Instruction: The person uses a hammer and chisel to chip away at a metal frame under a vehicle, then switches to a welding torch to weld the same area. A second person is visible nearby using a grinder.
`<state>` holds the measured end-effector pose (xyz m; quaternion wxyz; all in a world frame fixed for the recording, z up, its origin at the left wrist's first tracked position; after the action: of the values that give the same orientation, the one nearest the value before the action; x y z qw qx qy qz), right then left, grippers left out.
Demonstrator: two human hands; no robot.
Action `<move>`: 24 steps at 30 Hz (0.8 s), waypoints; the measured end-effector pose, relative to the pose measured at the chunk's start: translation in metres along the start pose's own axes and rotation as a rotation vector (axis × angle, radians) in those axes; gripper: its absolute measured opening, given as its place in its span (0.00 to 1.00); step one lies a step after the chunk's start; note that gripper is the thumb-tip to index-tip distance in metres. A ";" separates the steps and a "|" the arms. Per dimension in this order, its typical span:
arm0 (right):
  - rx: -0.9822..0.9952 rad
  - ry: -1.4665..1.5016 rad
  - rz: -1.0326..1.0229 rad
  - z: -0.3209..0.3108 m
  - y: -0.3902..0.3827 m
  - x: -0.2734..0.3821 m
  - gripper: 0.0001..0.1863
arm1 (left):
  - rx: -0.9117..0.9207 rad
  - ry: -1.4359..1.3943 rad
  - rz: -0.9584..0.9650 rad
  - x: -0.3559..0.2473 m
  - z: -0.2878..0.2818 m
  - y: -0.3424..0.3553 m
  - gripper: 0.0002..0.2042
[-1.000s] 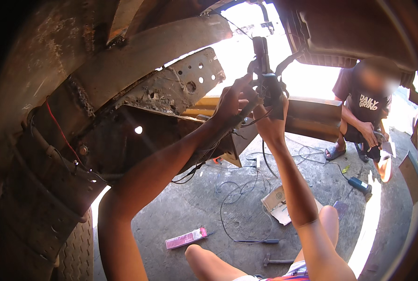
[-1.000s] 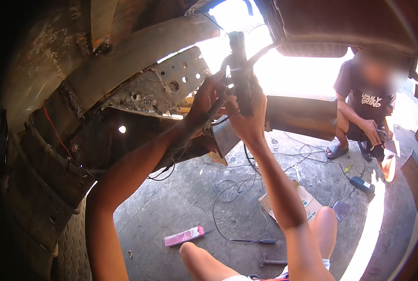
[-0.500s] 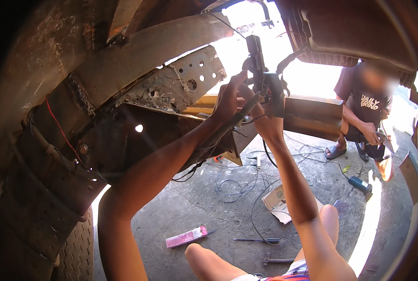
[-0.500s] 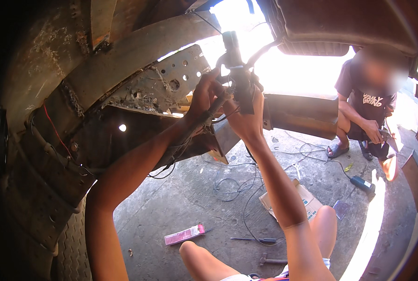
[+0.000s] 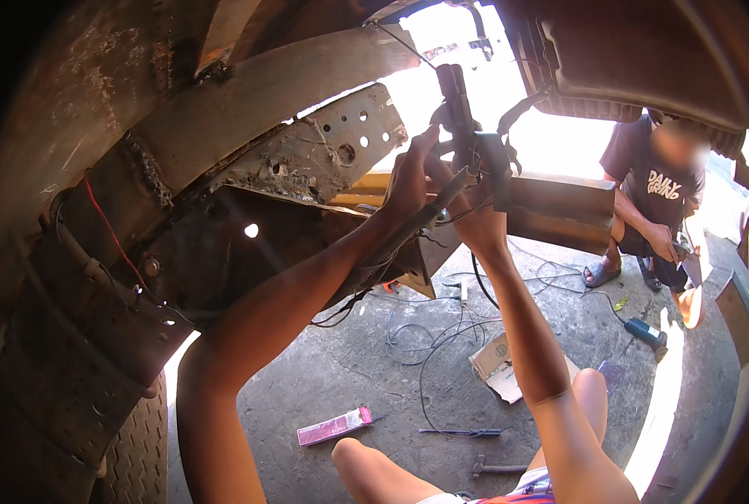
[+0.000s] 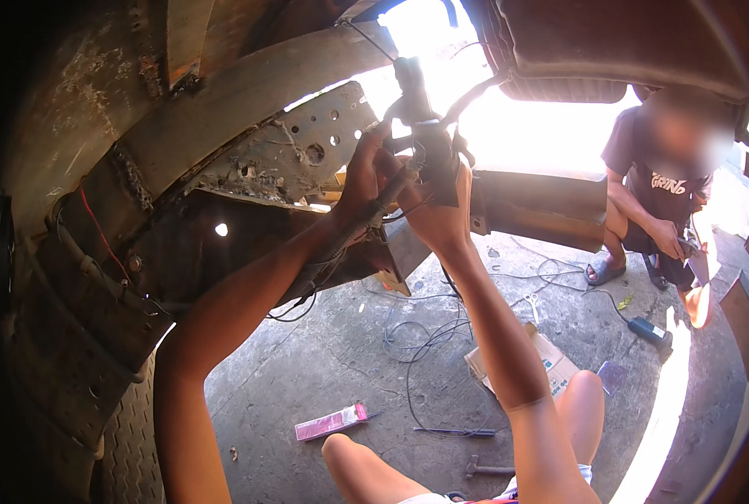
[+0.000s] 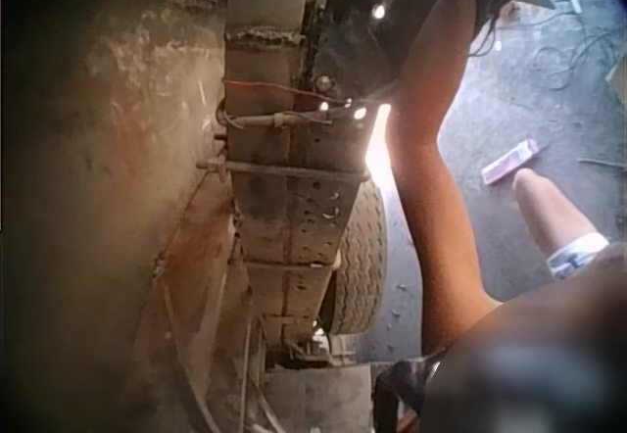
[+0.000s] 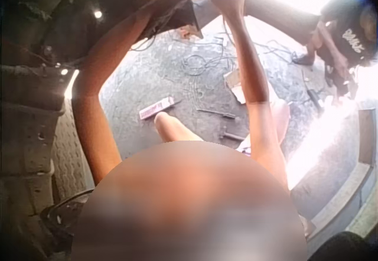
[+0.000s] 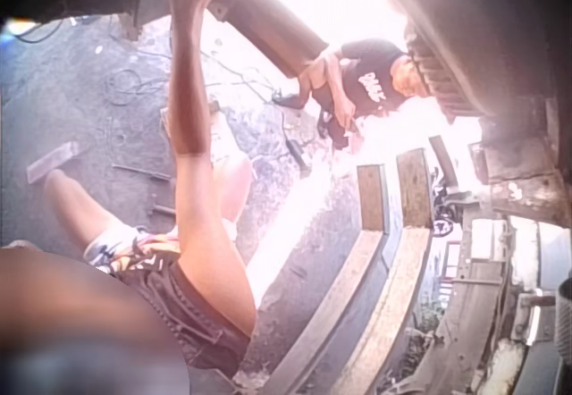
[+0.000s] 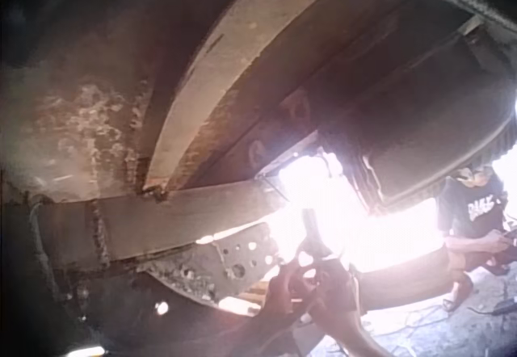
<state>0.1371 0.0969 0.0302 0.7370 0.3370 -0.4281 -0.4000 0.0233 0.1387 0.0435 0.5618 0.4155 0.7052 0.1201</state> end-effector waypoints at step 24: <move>0.057 -0.315 -0.045 -0.015 -0.009 0.016 0.18 | 0.059 0.207 -0.099 -0.017 0.029 0.000 0.39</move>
<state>0.1526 0.0808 0.0224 0.6416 0.3004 -0.5419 -0.4522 0.0502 0.1183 0.0453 0.4786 0.3821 0.7823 0.1137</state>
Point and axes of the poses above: each hand's wrist, its own y-axis towards the middle knuckle, its own z-axis out of the palm, x = y × z, the point moved 10 cm from there along y, towards the middle knuckle, and after that the axes turned 2 degrees about y, right-handed, at the moved point
